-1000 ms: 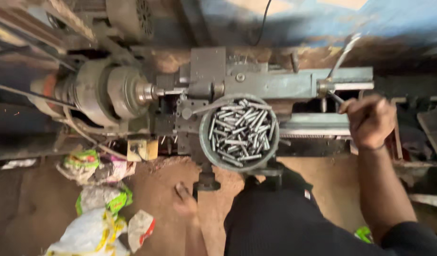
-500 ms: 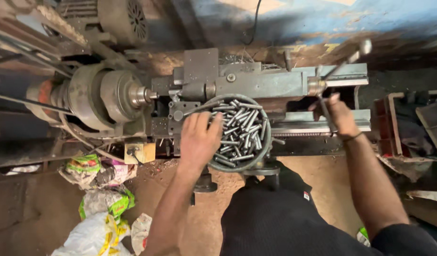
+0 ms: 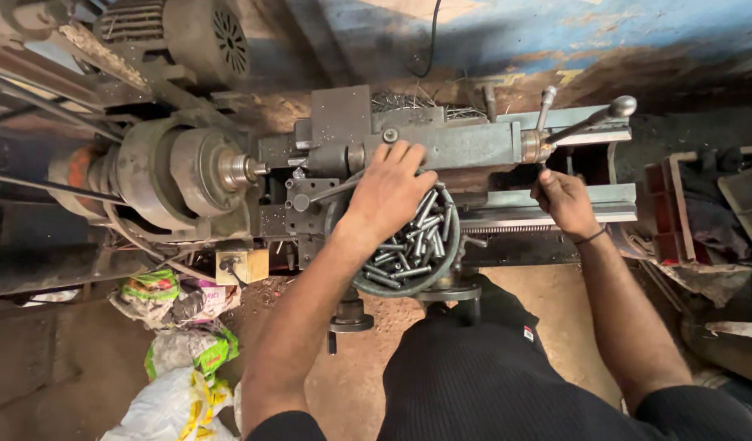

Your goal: The person operates a bench lathe to machine small metal pin parts. They load a blank into the chuck, engage the spinning lathe, turn the handwheels to feed the cutting tool, then remove the finished part and drop it into a bowl filled with similar machined pins, repeating the cycle.

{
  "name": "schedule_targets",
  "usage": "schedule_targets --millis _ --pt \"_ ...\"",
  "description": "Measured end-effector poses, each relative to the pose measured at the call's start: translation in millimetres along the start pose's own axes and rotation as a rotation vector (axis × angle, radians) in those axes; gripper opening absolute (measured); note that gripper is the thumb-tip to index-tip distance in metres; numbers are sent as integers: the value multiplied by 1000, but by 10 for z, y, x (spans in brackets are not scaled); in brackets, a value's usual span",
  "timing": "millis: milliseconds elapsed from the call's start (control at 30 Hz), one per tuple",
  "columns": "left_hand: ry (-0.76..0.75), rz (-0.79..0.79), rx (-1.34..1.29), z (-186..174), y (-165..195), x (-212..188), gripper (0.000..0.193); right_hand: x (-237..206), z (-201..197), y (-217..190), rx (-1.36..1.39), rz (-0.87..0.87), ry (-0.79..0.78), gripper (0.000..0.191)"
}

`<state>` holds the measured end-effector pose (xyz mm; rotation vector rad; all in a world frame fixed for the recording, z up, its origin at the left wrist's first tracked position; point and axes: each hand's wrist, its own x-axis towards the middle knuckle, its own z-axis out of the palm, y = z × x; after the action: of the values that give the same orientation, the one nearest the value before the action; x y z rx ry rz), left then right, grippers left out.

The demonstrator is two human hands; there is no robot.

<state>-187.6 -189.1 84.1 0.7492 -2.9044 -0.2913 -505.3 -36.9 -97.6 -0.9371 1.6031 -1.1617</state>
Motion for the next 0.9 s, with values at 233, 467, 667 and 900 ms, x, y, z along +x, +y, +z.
schedule_targets --millis 233,467,667,900 --pt "425 -230 -477 -123 -74 -161 28 9 -152 -125 102 -79 148 40" --pt "441 -410 -238 -463 -1192 -692 30 248 -147 -366 -62 -485 95 52" --pt "134 -308 67 12 -1862 -968 17 222 -98 -181 -310 -296 106 12" --pt "-151 -430 97 150 -1996 -1083 21 219 -116 -86 -526 -469 197 19"
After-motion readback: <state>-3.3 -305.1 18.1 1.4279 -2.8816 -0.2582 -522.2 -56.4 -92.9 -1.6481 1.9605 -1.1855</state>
